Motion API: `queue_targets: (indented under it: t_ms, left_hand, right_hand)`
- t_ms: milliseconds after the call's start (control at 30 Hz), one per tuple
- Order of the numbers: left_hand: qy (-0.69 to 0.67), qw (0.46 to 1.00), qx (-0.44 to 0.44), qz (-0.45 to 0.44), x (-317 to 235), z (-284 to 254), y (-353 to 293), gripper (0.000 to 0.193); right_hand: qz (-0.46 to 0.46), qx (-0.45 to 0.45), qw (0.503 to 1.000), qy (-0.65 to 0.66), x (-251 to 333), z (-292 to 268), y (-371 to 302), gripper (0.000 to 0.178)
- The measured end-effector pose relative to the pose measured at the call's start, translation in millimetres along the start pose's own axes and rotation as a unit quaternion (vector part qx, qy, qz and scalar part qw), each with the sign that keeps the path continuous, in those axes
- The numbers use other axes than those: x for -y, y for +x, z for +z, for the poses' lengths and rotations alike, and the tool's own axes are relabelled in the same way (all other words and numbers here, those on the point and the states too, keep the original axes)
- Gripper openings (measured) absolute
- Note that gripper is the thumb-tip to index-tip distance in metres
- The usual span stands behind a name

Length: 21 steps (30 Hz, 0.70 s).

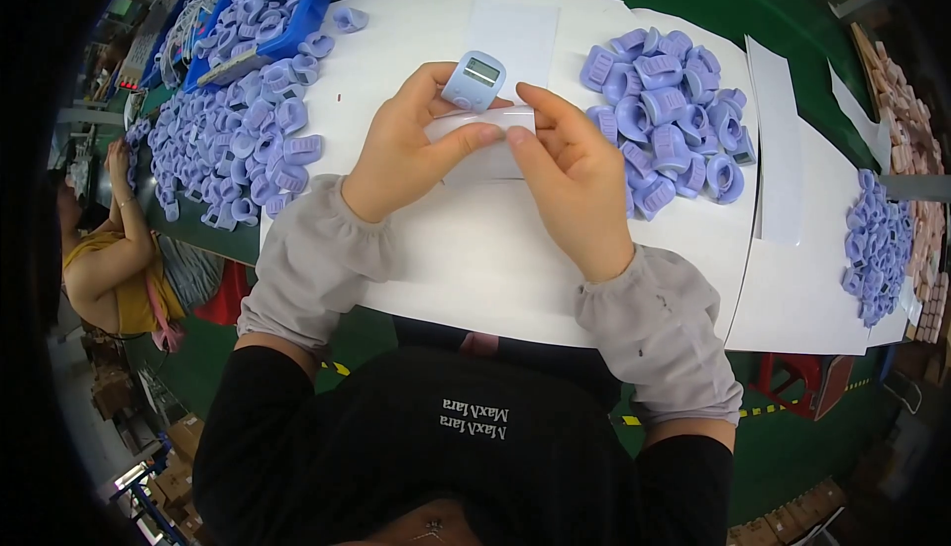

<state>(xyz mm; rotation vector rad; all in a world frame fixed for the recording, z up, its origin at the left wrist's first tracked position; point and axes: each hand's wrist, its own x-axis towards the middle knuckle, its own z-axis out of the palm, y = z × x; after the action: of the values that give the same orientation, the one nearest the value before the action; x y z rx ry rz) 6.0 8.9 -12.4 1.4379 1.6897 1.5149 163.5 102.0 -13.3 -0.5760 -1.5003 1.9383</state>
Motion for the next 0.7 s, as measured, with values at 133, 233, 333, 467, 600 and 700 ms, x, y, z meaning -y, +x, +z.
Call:
queue_targets:
  t_ms: [133,233,333,467,600,700]
  left_hand:
    - [0.024,1.000,0.001,-0.014,-3,-2,0,0.038]
    - [0.025,1.000,0.000,0.001,0,-2,0,0.037]
    - [-0.014,0.999,0.021,-0.024,-5,-3,1,0.035]
    - [-0.108,0.986,0.039,-0.123,-11,-8,4,0.036]
    - [-0.104,0.984,0.015,-0.147,-12,-6,2,0.034]
    - [-0.042,0.990,0.000,-0.138,-16,-4,3,0.032]
  right_hand:
    - [-0.192,0.014,0.922,-0.336,8,-9,6,0.023]
    - [-0.266,0.011,0.872,-0.411,7,-12,10,0.018]
    - [-0.294,0.001,0.843,-0.450,9,-12,10,0.018]
    - [-0.334,-0.013,0.790,-0.514,9,-13,11,0.021]
    - [-0.362,-0.013,0.747,-0.558,9,-6,7,0.023]
    - [-0.379,-0.019,0.727,-0.572,9,-5,4,0.023]
